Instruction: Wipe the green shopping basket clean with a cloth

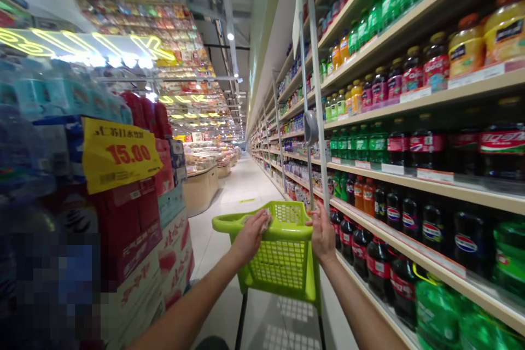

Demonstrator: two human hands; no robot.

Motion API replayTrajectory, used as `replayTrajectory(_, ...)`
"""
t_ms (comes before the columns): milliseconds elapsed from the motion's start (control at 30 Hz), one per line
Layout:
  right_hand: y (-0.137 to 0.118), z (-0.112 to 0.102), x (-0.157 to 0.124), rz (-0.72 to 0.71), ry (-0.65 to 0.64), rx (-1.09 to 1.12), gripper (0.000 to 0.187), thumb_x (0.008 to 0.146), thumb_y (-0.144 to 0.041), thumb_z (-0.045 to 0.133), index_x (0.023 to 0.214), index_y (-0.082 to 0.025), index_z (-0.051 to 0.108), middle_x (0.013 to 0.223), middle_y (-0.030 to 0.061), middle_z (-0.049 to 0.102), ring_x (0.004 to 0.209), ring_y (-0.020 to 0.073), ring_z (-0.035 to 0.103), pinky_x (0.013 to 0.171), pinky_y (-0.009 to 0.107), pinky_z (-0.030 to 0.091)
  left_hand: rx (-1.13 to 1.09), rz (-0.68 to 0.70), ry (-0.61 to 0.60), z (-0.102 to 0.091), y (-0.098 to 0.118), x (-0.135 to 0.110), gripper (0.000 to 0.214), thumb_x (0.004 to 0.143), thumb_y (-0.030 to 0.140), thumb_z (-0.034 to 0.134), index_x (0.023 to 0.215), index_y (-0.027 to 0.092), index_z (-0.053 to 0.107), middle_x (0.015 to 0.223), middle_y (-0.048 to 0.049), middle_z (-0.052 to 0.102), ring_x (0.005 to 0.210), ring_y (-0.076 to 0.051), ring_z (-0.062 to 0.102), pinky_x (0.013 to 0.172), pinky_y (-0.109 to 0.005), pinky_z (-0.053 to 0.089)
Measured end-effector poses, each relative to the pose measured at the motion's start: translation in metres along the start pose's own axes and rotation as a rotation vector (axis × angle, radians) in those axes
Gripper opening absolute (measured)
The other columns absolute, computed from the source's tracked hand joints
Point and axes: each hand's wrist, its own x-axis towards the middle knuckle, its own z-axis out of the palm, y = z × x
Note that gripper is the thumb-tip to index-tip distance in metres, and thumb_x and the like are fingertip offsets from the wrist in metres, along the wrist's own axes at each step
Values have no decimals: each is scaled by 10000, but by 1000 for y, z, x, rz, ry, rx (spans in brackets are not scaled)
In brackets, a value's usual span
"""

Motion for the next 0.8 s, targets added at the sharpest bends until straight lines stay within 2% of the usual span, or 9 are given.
replayTrajectory(167, 4, 2, 1, -23, 4, 31, 616, 839, -537, 217, 1280, -139, 379, 1014, 115, 616, 684, 189, 641, 626, 310, 494, -23, 216, -60, 38, 57, 28, 332, 809, 121, 405, 1125, 167, 498, 1217, -104, 523, 1174, -186, 441, 1004, -394, 372)
replayTrajectory(233, 8, -1, 3, -43, 1, 16, 611, 844, -525, 222, 1273, -123, 390, 1013, 133, 617, 685, 195, 645, 618, 311, 499, -33, 277, -55, 45, 67, 30, 316, 806, 123, 416, 1102, 169, 514, 1215, -94, 527, 1196, -190, 417, 1033, -405, 334)
replayTrajectory(333, 10, -6, 6, -53, -13, -1, 567, 862, -473, 219, 1277, -124, 387, 976, 124, 637, 660, 195, 649, 619, 323, 506, -23, 191, -51, 25, 34, 16, 306, 789, 102, 429, 1060, 184, 545, 1262, -75, 499, 1220, -190, 392, 1034, -408, 334)
replayTrajectory(433, 1, -3, 9, -89, -51, -118, 503, 867, -426, 240, 1210, -141, 474, 946, 104, 657, 741, 218, 648, 703, 365, 502, 25, -82, 16, -6, -11, 1, 312, 776, 73, 401, 1012, 181, 574, 1249, -82, 512, 1181, -204, 442, 997, -437, 375)
replayTrajectory(500, -10, 5, 8, -157, -95, -216, 463, 865, -394, 262, 1137, -146, 542, 1014, 110, 643, 861, 239, 628, 779, 394, 482, 36, -140, 32, -11, -16, 0, 315, 777, 70, 385, 1002, 165, 582, 1230, -101, 527, 1164, -215, 461, 980, -451, 389)
replayTrajectory(567, -19, 17, 6, -222, -135, -281, 434, 864, -353, 271, 1100, -149, 573, 1072, 113, 623, 949, 248, 599, 823, 408, 465, 12, -59, 16, 2, 1, 3, 343, 778, 65, 385, 1056, 162, 561, 1251, -111, 509, 1191, -208, 433, 991, -440, 382)
replayTrajectory(667, -22, 32, 1, -243, -151, -320, 424, 867, -311, 260, 1088, -148, 583, 1047, 111, 638, 949, 237, 603, 828, 399, 469, -34, 186, -36, 25, 24, 5, 437, 785, 58, 379, 1197, 183, 457, 1316, -92, 449, 1269, -178, 320, 1038, -427, 328)
replayTrajectory(733, -19, 35, -1, -263, -131, -309, 425, 868, -316, 259, 1083, -146, 584, 1049, 110, 638, 963, 228, 598, 835, 385, 468, -35, 227, -40, 24, 14, -3, 432, 796, 68, 375, 1201, 195, 453, 1331, -77, 434, 1283, -173, 293, 1052, -425, 307)
replayTrajectory(800, -14, 35, -2, -286, -102, -276, 429, 871, -330, 262, 1094, -141, 575, 1071, 109, 628, 986, 222, 587, 840, 371, 466, -21, 114, 7, 9, -14, -17, 397, 802, 79, 372, 1159, 203, 493, 1329, -69, 438, 1265, -179, 329, 1042, -424, 321)
